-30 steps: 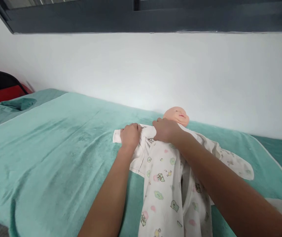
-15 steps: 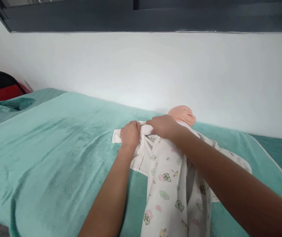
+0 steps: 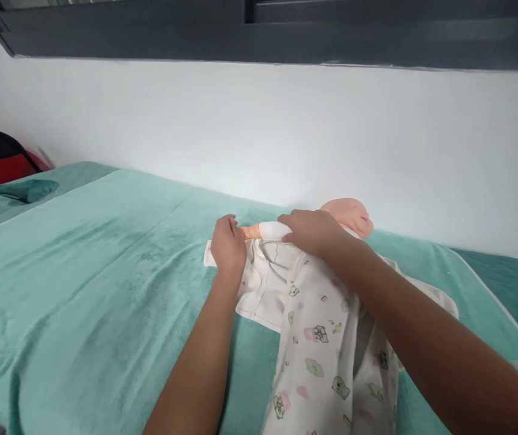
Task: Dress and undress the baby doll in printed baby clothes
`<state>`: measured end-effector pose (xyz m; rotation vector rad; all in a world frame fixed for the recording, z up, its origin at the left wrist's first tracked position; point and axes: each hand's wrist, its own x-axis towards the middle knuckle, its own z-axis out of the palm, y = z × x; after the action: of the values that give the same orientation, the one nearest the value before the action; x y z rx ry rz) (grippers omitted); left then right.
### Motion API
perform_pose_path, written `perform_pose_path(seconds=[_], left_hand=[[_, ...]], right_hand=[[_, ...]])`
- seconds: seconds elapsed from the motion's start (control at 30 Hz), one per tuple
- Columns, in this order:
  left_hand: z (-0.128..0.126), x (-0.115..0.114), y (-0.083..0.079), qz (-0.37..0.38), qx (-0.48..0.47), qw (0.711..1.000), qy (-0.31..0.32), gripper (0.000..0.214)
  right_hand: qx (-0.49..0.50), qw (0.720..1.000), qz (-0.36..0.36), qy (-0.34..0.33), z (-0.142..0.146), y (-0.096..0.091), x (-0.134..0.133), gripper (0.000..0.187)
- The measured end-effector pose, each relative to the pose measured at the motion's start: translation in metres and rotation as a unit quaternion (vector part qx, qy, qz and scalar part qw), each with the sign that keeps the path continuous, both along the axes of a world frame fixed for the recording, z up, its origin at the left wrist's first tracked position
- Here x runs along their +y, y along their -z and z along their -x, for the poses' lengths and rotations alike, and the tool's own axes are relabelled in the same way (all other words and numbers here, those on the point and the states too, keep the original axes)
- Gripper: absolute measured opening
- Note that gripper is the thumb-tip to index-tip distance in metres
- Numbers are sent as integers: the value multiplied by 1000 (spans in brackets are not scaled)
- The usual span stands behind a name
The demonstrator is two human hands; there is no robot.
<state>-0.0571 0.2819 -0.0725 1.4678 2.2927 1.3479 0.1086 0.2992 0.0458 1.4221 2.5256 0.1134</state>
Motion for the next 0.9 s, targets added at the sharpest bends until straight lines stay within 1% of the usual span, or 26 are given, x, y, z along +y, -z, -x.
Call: perform_pose_path(seconds=[0.03, 0.07, 0.13, 0.17, 0.3, 0.37, 0.47, 0.6, 0.7, 0.77, 0.83, 0.87, 0.9], left_hand=[[-2, 0, -1, -21, 10, 1000, 18, 39], [-4, -1, -1, -25, 32, 998, 46, 39], [-9, -1, -3, 0, 89, 991, 96, 39], [-10, -2, -3, 17, 110, 988, 106, 40], [-11, -2, -4, 65, 136, 985, 82, 46], [-10, -1, -4, 89, 145, 982, 82, 48], [-10, -1, -4, 125, 162, 974, 96, 49], [-12, -1, -4, 160, 170, 967, 105, 53], [-13, 0, -3, 181, 190, 960, 94, 53], [-14, 1, -2, 188, 203, 957, 90, 52], [-15, 1, -1, 188, 214, 954, 89, 51], [-15, 0, 0, 189, 220, 953, 90, 50], [-16, 0, 0, 190, 224, 952, 91, 49]], right_hand=[[0, 1000, 4, -10, 3, 3, 2, 19], [-1, 1000, 8, -18, 7, 5, 4, 19], [-1, 999, 12, -35, 16, 9, 7, 19], [-1, 999, 14, -45, 21, 11, 8, 20], [2, 997, 21, -73, 36, 21, 12, 21], [9, 996, 49, -80, 38, 26, 14, 24], [41, 992, 95, -78, 31, 28, 15, 31], [110, 985, 119, -66, 5, 20, 7, 36], [235, 966, 104, -35, -28, 19, -11, 40], [345, 937, 58, 9, -54, 29, -25, 40], [439, 894, -14, 83, -81, 47, -39, 41], [467, 874, -49, 124, -94, 59, -45, 41], [476, 862, -75, 158, -106, 71, -51, 42]])
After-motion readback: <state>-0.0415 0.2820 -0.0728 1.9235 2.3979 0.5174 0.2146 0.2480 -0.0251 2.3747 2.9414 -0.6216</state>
